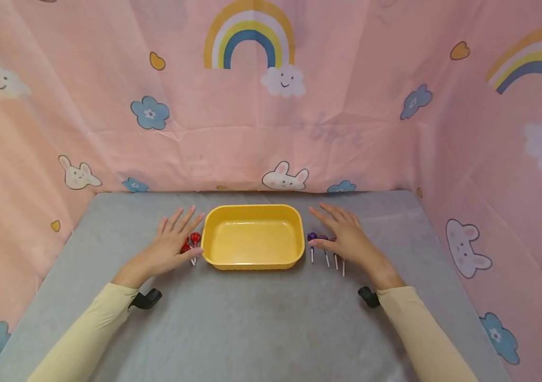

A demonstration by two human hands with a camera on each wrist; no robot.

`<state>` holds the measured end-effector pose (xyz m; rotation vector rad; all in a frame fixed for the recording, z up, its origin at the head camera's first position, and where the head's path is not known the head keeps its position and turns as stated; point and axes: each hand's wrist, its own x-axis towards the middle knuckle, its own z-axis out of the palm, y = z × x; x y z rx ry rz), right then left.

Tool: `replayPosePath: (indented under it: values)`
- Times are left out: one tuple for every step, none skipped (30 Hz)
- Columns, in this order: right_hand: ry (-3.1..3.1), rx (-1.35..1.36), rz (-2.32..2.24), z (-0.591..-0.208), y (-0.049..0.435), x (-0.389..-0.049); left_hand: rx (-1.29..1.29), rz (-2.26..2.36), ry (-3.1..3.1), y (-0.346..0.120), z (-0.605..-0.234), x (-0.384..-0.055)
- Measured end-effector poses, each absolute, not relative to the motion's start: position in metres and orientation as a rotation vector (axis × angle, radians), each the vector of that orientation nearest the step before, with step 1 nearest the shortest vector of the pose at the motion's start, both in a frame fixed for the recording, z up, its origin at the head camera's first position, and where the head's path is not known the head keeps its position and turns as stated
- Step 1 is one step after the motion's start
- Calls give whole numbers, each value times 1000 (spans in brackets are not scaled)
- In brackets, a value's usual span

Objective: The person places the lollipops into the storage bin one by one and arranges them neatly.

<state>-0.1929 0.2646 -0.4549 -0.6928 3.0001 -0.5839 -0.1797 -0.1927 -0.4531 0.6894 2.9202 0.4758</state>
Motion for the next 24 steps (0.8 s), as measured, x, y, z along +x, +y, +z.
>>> replayPosePath:
  values:
    - [2995,-686,-606,-457,265,-194,684,479,2916,-192,-454,-180]
    - [2990,-679,-632,-459,266,-195,679,481,2914,-191,-455,-181]
    - [2983,-674,-659,-460,266,-196,676,483,2912,-190,-456,-181]
    - [2977,-667,-684,-462,266,-198,675,490,2911,-189,-456,-182]
    - [2966,-657,-711,-463,267,-198,677,496,2908,-189,-457,-182]
    - [2956,-645,-742,-465,267,-199,678,500,2903,-188,-458,-182]
    - [2948,-636,-764,-467,267,-200,680,504,2901,-187,-459,-182]
    - [2939,-623,-785,-469,268,-201,683,506,2897,-187,-460,-182]
    - [2929,-608,-802,-471,268,-201,685,512,2891,-186,-460,-182]
    - [2922,-594,-819,-472,268,-202,685,517,2887,-185,-461,-182]
    - [2914,-581,-832,-474,268,-202,687,523,2885,-185,-462,-181]
    - [2905,-568,-847,-475,268,-203,682,525,2885,-184,-462,-181]
    - [2899,-560,-855,-477,269,-203,684,525,2889,-184,-463,-181]
    - [2893,-552,-860,-479,269,-204,685,528,2890,-184,-464,-180]
    - [2888,-548,-867,-480,269,-204,685,525,2894,-184,-465,-180]
    - [2884,-548,-875,-482,270,-205,684,523,2894,-184,-466,-180]
    - [2882,-550,-880,-484,270,-205,682,527,2892,-184,-466,-180]
    - [2880,-552,-888,-485,270,-206,677,525,2890,-183,-467,-179]
    - [2881,-557,-891,-487,270,-207,678,528,2887,-183,-468,-179]
    - [2881,-559,-895,-488,270,-207,676,527,2884,-183,-468,-179]
    - [2880,-561,-898,-489,271,-207,670,520,2882,-183,-469,-178]
    - [2877,-560,-902,-490,271,-208,663,516,2881,-183,-470,-178]
    - [2874,-555,-902,-491,271,-208,658,515,2877,-183,-471,-177]
    - [2869,-547,-901,-492,271,-208,654,508,2877,-183,-472,-177]
